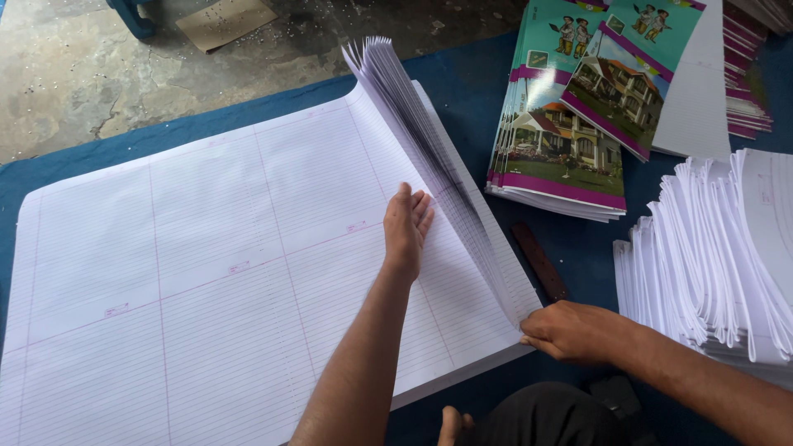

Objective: The person folds large sheets of lined paper in half and presses the crease with a small wooden block. They repeat this process for multiple sheets, stacking the folded papers to the side.

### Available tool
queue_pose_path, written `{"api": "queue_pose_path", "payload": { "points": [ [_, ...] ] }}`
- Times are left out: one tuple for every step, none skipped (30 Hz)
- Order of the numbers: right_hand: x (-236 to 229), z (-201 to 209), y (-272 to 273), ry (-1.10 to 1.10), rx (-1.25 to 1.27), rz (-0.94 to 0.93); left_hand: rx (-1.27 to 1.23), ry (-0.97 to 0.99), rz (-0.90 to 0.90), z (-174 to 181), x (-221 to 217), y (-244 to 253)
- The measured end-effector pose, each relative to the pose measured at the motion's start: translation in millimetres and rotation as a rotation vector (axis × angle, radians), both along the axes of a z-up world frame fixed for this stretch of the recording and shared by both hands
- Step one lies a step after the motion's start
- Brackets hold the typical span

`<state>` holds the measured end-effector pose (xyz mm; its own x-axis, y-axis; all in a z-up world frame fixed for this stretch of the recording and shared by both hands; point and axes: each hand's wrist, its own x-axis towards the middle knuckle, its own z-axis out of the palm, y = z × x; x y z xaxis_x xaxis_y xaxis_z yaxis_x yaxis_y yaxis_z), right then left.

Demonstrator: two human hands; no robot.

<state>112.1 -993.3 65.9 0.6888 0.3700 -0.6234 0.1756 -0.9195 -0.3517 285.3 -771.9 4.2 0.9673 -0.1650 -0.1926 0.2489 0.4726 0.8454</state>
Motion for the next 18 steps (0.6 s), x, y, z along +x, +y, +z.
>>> {"api": "queue_pose_path", "payload": {
  "points": [
    [0.1,-0.4,-0.1,-0.006,0.009,0.0,0.033,-0.026,-0.002,0.0,-0.3,-1.1],
    [-0.2,-0.6,-0.4,-0.018,0.018,0.008,0.069,-0.066,-0.006,0.3,-1.8,-2.1],
    [-0.6,-0.8,-0.8,-0.03,0.027,0.016,0.106,-0.107,-0.01,0.8,-4.4,-2.8],
    [-0.6,-1.2,-0.5,-0.043,0.038,0.024,0.144,-0.148,-0.013,1.9,-6.6,-2.5],
    [-0.6,-1.6,-0.1,-0.041,0.035,0.027,0.193,-0.136,-0.015,3.4,-8.2,-2.6],
    [-0.5,-1.8,-0.1,-0.04,0.031,0.029,0.24,-0.125,-0.017,5.1,-9.5,-3.4],
    [-0.3,-1.9,-0.2,-0.039,0.028,0.032,0.287,-0.114,-0.019,6.7,-10.4,-3.9],
    [-0.5,-1.9,-0.5,-0.054,0.033,0.044,0.304,-0.117,-0.019,8.1,-11.1,-4.6],
    [-0.6,-1.9,-0.7,-0.069,0.039,0.056,0.321,-0.119,-0.019,9.1,-11.6,-5.1],
    [-0.8,-2.0,-0.6,-0.084,0.046,0.069,0.338,-0.121,-0.019,9.8,-12.0,-5.5],
    [-1.1,-2.1,-0.5,-0.067,0.028,0.052,0.341,-0.121,-0.021,10.2,-12.1,-6.0],
    [-1.1,-2.4,0.1,-0.05,0.011,0.036,0.344,-0.12,-0.023,10.3,-11.7,-6.0],
    [-1.1,-2.5,0.4,-0.033,-0.005,0.019,0.347,-0.119,-0.024,10.1,-11.3,-5.9],
    [-1.1,-2.6,0.5,-0.057,0.014,0.033,0.347,-0.117,-0.026,9.5,-10.9,-5.8],
    [-1.5,-2.7,0.7,-0.082,0.033,0.047,0.347,-0.115,-0.028,8.8,-10.4,-5.7],
    [-1.8,-2.8,0.8,-0.106,0.052,0.061,0.347,-0.112,-0.03,7.9,-10.1,-5.7],
    [-2.1,-2.8,0.9,-0.11,0.045,0.065,0.344,-0.112,-0.032,6.9,-9.6,-5.5],
    [-2.5,-2.8,1.0,-0.113,0.039,0.068,0.341,-0.111,-0.033,5.8,-9.2,-5.3]
  ]
}}
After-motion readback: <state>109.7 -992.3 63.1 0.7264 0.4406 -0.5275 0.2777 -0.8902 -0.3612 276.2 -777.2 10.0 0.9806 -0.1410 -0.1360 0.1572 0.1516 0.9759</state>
